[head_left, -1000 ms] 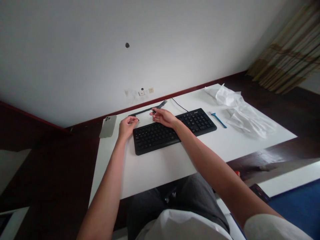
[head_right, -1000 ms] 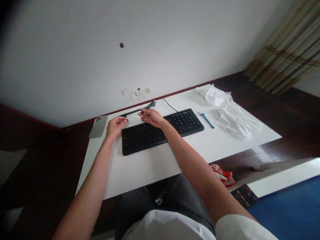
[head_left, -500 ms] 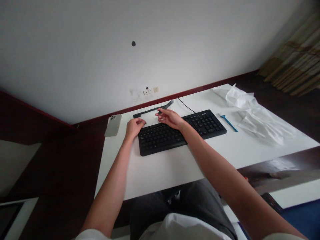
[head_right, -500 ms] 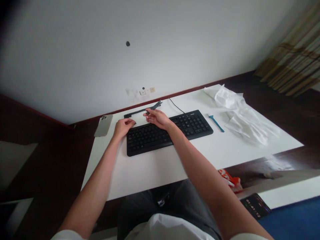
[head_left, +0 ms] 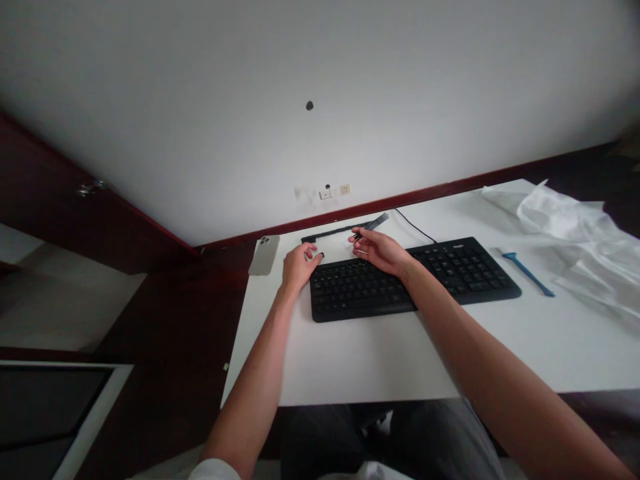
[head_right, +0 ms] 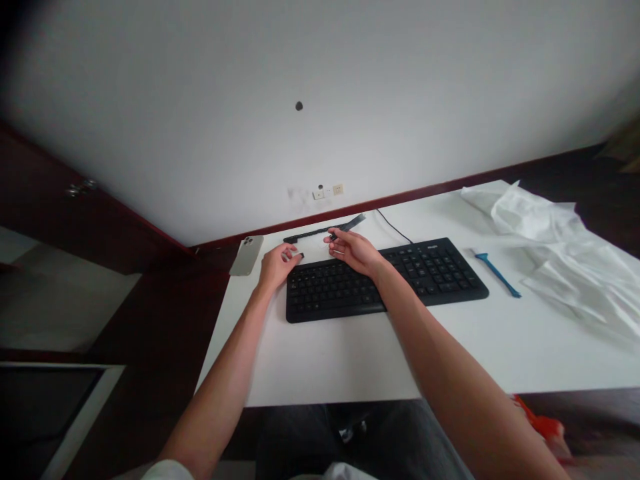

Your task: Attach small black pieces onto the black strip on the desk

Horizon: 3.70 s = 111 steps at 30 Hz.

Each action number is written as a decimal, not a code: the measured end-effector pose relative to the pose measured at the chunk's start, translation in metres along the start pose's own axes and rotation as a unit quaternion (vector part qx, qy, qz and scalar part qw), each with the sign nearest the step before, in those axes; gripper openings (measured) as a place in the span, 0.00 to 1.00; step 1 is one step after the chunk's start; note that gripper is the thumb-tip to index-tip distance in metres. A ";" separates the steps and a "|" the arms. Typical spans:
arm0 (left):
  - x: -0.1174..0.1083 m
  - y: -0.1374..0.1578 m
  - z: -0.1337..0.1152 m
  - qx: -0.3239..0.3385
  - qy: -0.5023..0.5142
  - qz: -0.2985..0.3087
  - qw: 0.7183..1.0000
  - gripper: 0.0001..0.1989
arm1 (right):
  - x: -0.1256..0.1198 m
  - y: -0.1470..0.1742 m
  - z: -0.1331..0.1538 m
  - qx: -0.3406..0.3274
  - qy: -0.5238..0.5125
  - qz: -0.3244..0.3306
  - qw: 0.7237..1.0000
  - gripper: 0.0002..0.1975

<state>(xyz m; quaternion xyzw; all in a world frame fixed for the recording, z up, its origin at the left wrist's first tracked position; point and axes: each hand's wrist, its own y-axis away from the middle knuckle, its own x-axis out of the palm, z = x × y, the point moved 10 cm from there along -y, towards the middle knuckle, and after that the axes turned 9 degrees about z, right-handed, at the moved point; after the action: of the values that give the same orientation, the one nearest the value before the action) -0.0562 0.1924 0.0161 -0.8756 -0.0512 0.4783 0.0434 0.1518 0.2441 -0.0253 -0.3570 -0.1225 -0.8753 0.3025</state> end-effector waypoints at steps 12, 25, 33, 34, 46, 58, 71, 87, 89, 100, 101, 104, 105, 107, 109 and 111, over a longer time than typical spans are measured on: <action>0.006 -0.017 -0.017 -0.036 -0.154 0.033 0.987 0.07 | 0.002 -0.003 -0.002 -0.003 -0.018 0.020 1.000 0.09; 0.010 -0.035 -0.015 -0.048 -0.194 -0.001 0.980 0.09 | 0.005 -0.001 0.000 0.001 -0.017 0.014 1.000 0.09; 0.012 -0.040 -0.008 -0.068 -0.203 0.007 0.977 0.09 | 0.003 -0.001 -0.001 0.011 -0.009 -0.001 1.000 0.08; 0.011 -0.040 -0.008 -0.069 -0.202 0.008 0.977 0.09 | 0.003 0.000 -0.001 0.012 -0.007 -0.003 1.000 0.08; 0.008 -0.037 -0.006 -0.083 -0.192 -0.002 0.978 0.11 | 0.003 0.001 0.000 0.015 0.018 -0.022 0.999 0.07; 0.003 0.020 -0.056 0.075 -0.076 -0.006 0.994 0.15 | 0.006 0.004 0.000 0.014 0.109 -0.040 0.993 0.11; 0.014 0.059 -0.062 0.128 0.042 -0.016 0.991 0.10 | 0.024 0.009 0.004 -0.032 0.347 -0.014 0.937 0.23; 0.021 0.058 -0.066 0.134 0.070 0.055 0.987 0.18 | 0.049 0.033 0.011 -0.085 0.483 0.011 0.871 0.13; 0.020 0.058 -0.067 0.143 0.073 0.050 0.986 0.17 | 0.050 0.033 0.012 -0.088 0.493 0.012 0.865 0.12; 0.020 0.058 -0.063 0.137 0.063 0.009 0.988 0.07 | 0.047 0.033 0.011 -0.088 0.490 0.009 0.867 0.13; 0.020 0.058 -0.063 0.136 0.062 0.011 0.989 0.07 | 0.047 0.033 0.011 -0.087 0.488 0.009 0.868 0.13; 0.018 0.058 -0.065 0.138 0.061 0.012 0.988 0.06 | 0.048 0.034 0.011 -0.086 0.494 0.010 0.865 0.12; 0.019 0.059 -0.065 0.138 0.061 0.014 0.988 0.06 | 0.050 0.034 0.011 -0.088 0.498 0.012 0.862 0.12; 0.020 0.058 -0.063 0.136 0.059 0.022 0.989 0.07 | 0.052 0.034 0.012 -0.091 0.509 0.017 0.856 0.11; 0.023 0.058 -0.061 0.132 0.057 0.032 0.989 0.08 | 0.054 0.035 0.012 -0.092 0.520 0.020 0.849 0.11; 0.024 0.058 -0.061 0.132 0.057 0.037 0.989 0.09 | 0.056 0.036 0.012 -0.093 0.534 0.022 0.840 0.10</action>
<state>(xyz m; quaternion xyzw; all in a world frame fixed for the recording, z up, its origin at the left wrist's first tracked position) 0.0108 0.1367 0.0211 -0.8894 0.0470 0.4312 0.1441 0.1493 0.1967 0.0223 0.1362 0.1481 -0.9307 0.3054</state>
